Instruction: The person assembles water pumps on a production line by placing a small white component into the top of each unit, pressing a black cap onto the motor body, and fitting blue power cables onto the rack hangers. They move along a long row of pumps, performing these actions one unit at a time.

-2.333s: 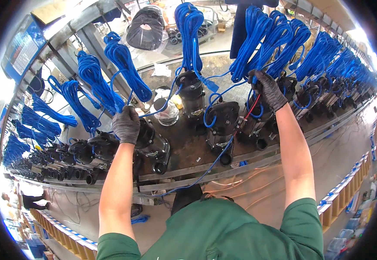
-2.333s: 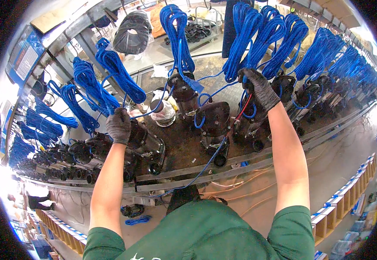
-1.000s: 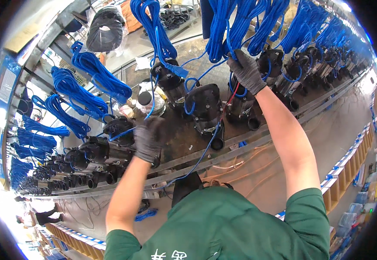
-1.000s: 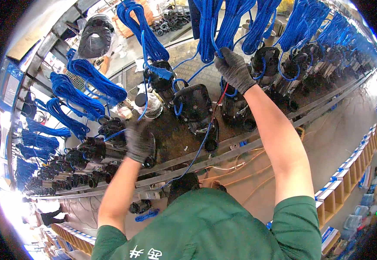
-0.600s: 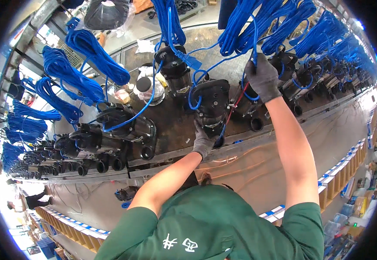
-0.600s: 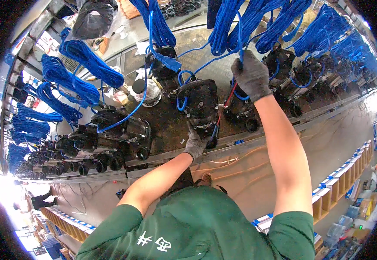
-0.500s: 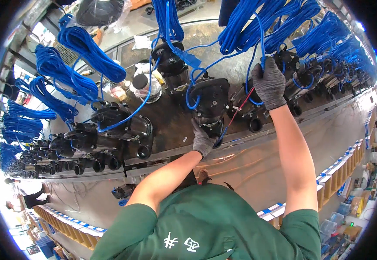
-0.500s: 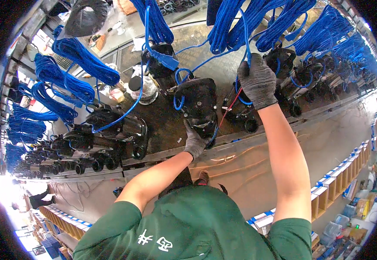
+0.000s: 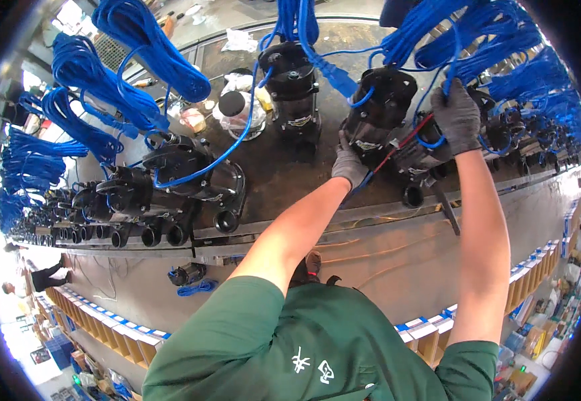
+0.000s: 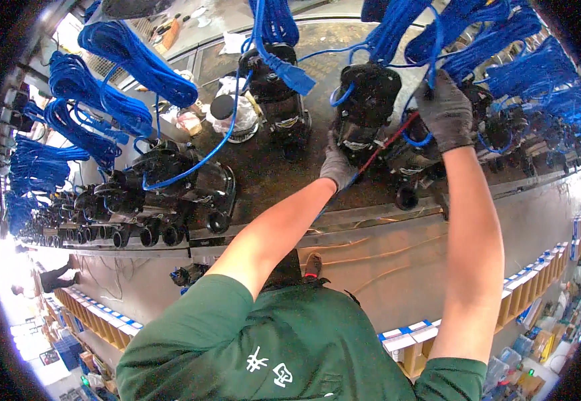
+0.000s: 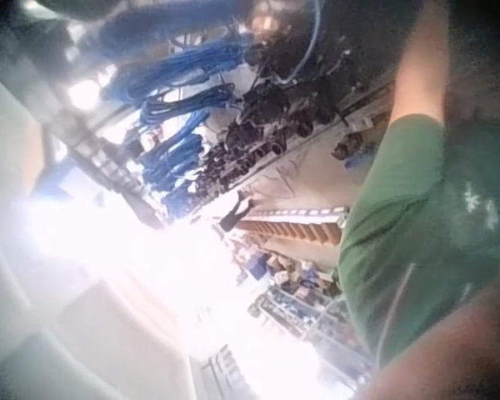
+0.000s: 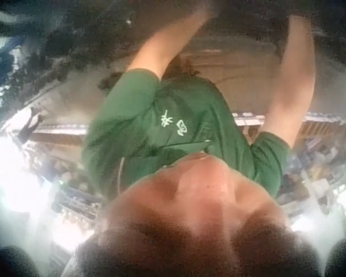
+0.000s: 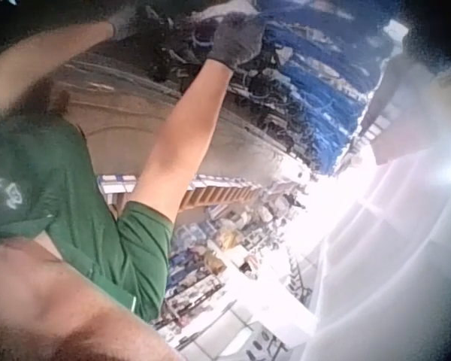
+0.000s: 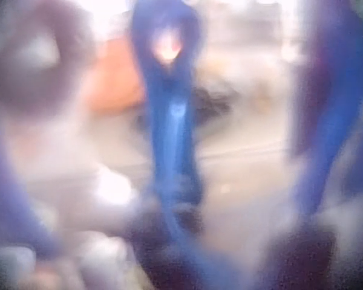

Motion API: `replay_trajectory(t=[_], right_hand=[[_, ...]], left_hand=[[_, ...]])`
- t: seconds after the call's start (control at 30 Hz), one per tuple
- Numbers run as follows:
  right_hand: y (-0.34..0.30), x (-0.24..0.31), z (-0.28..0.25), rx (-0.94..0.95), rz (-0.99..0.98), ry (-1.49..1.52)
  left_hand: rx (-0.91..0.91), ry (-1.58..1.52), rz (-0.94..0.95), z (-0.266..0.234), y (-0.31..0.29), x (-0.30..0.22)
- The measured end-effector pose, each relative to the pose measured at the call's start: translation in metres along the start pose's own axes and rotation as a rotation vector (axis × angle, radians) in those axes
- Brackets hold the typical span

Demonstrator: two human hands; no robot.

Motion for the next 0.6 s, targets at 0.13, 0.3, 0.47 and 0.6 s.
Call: replay_trajectory(t=[0.13,0.3,0.47,0.6], right_hand=[[-0.005,-0.035,0.008,-0.07,-0.083,0.193],[-0.016,-0.028,0.005,-0.184,-0.098,0.142],[-0.009,-0.02,0.002,-0.209,-0.1,0.138],[-0.014,-0.033,0.009,-0.237,-0.112,0.022]], left_hand=[[-0.08,0.295,0.189,-0.027,0.005,-0.021],[-0.263,0.734,0.446,-0.091,-0.017,-0.012],[-0.362,0.769,0.322,-0.104,-0.007,0.019],[-0.312,0.796,0.318,-0.098,-0.003,0.009]])
Point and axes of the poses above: each hand's wrist, its own y-axis towards the middle knuckle, its own z-axis out of the palm, x = y × z, the point moved 7 cm from there along y, towards the middle knuckle, and after that the axes turned 3 degrees about -y, right-handed, at the moved point
